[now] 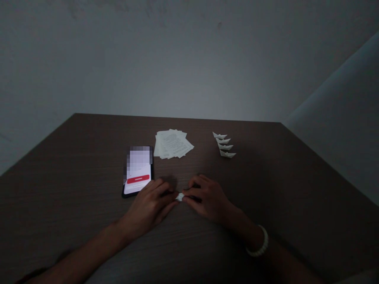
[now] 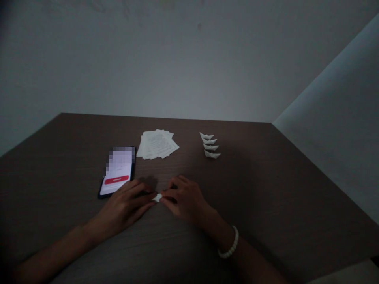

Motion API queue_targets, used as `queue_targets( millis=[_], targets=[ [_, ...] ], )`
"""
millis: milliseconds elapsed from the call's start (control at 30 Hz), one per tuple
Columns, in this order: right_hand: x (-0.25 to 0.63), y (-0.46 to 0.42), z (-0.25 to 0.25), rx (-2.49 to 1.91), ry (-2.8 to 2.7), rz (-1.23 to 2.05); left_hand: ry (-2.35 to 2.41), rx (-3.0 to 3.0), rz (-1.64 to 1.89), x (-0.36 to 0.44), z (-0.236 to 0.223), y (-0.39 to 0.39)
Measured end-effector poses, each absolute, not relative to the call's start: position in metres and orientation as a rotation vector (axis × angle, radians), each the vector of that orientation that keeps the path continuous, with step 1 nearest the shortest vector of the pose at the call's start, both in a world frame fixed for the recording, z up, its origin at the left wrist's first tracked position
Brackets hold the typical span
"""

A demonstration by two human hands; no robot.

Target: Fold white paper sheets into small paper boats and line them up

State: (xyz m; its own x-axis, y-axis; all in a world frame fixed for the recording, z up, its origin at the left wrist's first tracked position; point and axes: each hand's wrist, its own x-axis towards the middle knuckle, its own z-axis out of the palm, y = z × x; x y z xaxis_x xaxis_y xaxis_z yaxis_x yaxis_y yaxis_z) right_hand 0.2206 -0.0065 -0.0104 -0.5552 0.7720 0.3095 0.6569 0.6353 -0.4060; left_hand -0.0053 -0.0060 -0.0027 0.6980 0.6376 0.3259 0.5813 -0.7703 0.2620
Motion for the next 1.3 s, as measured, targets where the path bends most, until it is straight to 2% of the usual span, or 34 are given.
queue_targets(
  millis=[400, 667, 1300],
  targets=[
    [0.213, -0.007, -0.012, -1.095, -2.173, 0.554, 0.997, 2.612, 0.707, -0.004, 0.002, -0.007],
    [0.207, -0.011, -0.014, -0.997, -2.136, 0.519, 0.89, 2.546, 0.895, -0.004, 0.003, -0.007],
    [0.204, -0.011, -0.007, -0.91, -2.157, 0.506, 0.86, 2.464, 0.899, -0.002, 0.014, -0.011]
  ],
)
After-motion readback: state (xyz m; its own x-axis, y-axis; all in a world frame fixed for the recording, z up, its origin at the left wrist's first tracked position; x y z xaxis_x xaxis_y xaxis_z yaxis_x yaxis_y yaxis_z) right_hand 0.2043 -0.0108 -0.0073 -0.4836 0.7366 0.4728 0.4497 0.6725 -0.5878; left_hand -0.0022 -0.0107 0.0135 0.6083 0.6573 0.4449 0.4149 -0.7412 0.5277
